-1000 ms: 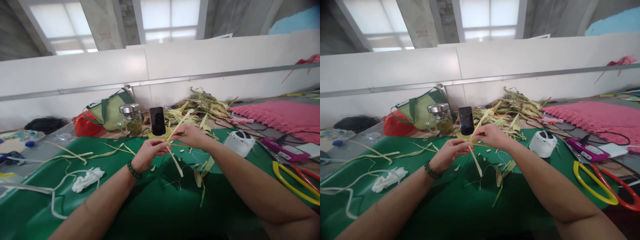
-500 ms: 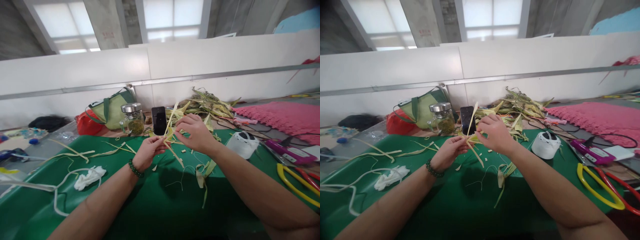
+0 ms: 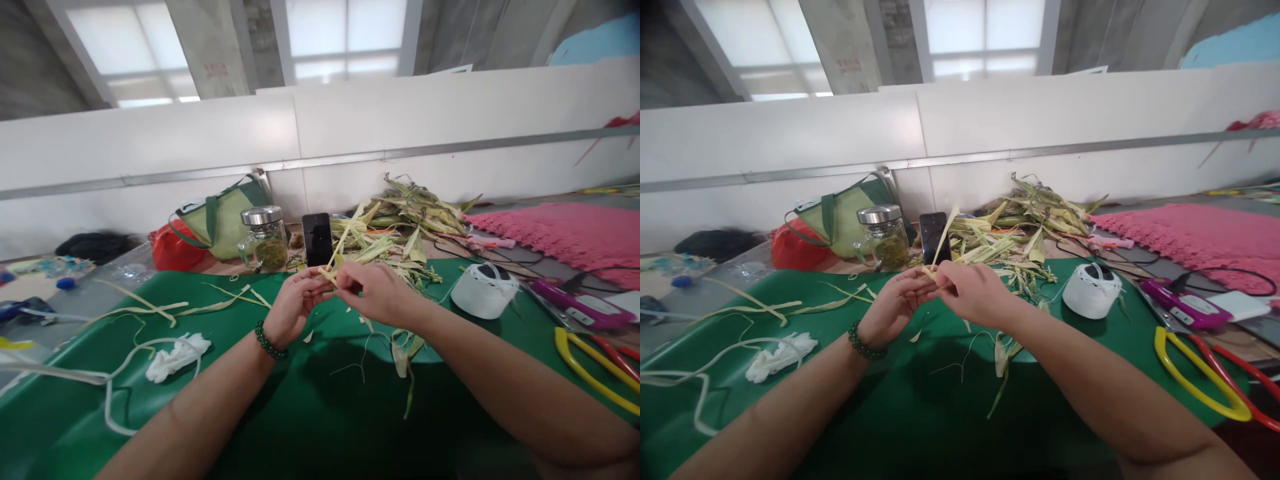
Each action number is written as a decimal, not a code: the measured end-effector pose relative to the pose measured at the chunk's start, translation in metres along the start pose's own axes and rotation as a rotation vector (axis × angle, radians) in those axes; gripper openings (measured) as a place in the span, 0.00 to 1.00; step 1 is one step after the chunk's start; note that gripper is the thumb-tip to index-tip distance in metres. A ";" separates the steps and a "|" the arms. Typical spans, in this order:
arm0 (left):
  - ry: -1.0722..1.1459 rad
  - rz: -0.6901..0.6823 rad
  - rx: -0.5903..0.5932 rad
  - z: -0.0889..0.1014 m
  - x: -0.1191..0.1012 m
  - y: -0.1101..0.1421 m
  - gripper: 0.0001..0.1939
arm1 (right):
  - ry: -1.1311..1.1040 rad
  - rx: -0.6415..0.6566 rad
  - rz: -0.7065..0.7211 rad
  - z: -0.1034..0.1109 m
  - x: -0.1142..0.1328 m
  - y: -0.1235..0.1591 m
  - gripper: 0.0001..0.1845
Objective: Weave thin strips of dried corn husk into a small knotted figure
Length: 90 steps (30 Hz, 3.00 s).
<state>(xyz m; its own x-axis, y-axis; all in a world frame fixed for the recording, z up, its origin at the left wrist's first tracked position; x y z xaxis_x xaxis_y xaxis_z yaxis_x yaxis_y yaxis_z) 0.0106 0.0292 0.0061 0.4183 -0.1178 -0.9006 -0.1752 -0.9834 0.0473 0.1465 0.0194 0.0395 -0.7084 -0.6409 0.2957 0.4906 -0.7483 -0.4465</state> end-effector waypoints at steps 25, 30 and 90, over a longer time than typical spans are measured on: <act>-0.031 -0.064 -0.037 0.005 0.001 -0.005 0.10 | -0.065 -0.234 0.220 0.004 0.009 0.005 0.09; -0.041 -0.068 -0.035 0.003 0.001 -0.005 0.10 | -0.050 -0.121 -0.055 -0.001 -0.001 0.002 0.08; -0.205 -0.122 0.083 -0.001 0.003 -0.003 0.19 | -0.391 -0.290 0.074 -0.008 -0.003 -0.003 0.06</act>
<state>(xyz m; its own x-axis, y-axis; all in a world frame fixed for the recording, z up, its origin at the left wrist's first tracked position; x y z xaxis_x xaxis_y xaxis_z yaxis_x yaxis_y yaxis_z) 0.0133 0.0317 0.0041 0.2530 0.0397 -0.9666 -0.2110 -0.9728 -0.0952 0.1432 0.0247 0.0335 -0.4058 -0.7485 0.5244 0.3319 -0.6553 -0.6785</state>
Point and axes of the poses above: each hand's wrist, its own y-axis away from the middle knuckle, its own z-axis out of the back of the hand, x = y × z, the point moved 4 cm from there along -y, towards the middle knuckle, and after that the axes turned 1 degree about y, right-handed, at the moved point
